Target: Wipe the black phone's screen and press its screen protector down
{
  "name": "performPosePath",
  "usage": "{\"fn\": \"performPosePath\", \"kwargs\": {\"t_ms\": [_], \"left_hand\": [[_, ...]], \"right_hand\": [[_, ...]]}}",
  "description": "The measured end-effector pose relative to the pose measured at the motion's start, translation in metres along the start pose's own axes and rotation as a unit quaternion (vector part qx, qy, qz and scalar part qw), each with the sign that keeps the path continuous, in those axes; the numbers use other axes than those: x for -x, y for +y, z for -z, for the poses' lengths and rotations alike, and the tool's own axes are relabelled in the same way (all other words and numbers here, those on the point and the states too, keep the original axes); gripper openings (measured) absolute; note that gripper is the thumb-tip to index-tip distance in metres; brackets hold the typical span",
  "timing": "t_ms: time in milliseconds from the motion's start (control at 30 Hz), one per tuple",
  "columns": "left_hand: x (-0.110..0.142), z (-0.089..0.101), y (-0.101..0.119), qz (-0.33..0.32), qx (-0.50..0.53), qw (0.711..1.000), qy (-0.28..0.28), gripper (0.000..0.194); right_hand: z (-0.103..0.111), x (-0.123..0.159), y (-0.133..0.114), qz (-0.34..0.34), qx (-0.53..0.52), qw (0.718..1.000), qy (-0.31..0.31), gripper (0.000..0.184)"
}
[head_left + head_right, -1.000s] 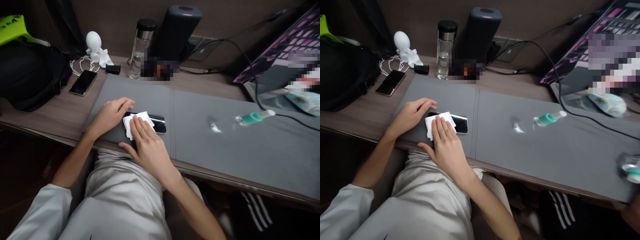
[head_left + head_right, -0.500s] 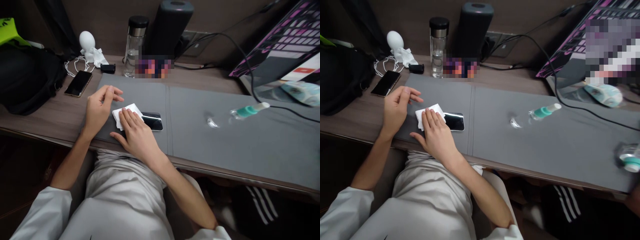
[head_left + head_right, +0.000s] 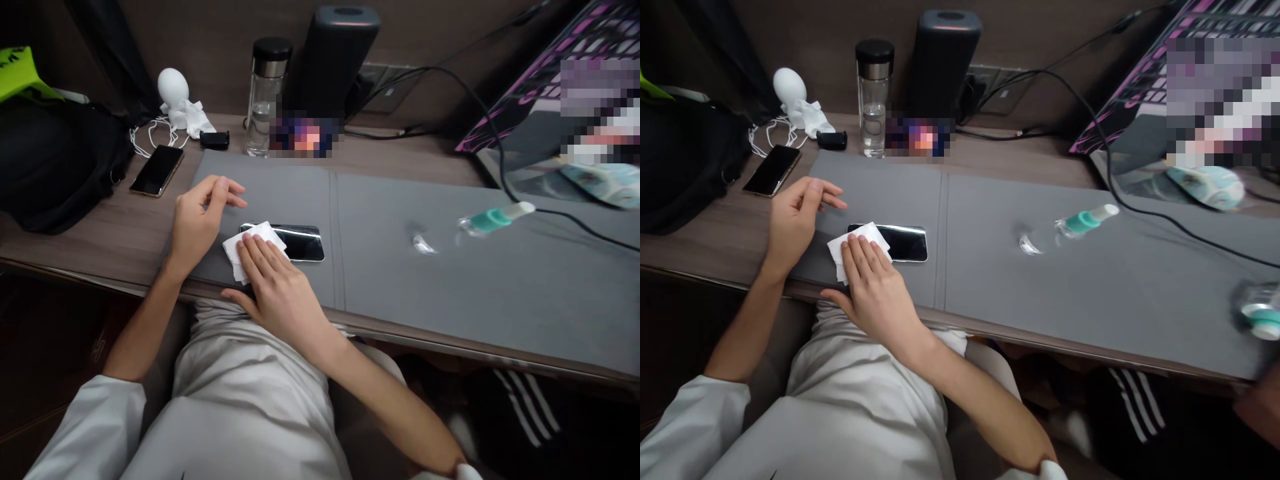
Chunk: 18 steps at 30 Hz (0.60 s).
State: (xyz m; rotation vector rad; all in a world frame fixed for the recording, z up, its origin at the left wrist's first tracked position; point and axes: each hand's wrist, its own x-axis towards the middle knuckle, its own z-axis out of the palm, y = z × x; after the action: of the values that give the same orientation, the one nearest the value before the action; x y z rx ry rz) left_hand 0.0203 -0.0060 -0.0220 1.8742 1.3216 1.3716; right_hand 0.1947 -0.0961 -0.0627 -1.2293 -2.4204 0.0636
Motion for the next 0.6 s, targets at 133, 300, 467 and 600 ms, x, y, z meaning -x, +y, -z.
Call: {"fn": "performPosePath", "kwargs": {"t_ms": [133,300,467,600], "left_hand": [[0.0,0.001,0.0,0.009,-0.009,1.0,-0.014,0.041],[-0.001,0.001,0.001,0.014,0.034,0.999,-0.036,0.042],[-0.001,0.001,0.001,0.025,0.034,0.998,-0.051,0.043],[-0.001,0.002,0.0,0.022,0.035,0.997,-0.061,0.041]], "right_hand": [[0.005,0.003,0.011,0.007,-0.015,1.0,0.001,0.071],[0.01,0.011,0.022,-0.002,-0.017,1.0,0.012,0.066],[0.015,0.024,0.032,-0.011,-0.01,1.0,0.026,0.061],[0.019,0.034,0.04,-0.016,0.003,0.999,0.036,0.059]]}}
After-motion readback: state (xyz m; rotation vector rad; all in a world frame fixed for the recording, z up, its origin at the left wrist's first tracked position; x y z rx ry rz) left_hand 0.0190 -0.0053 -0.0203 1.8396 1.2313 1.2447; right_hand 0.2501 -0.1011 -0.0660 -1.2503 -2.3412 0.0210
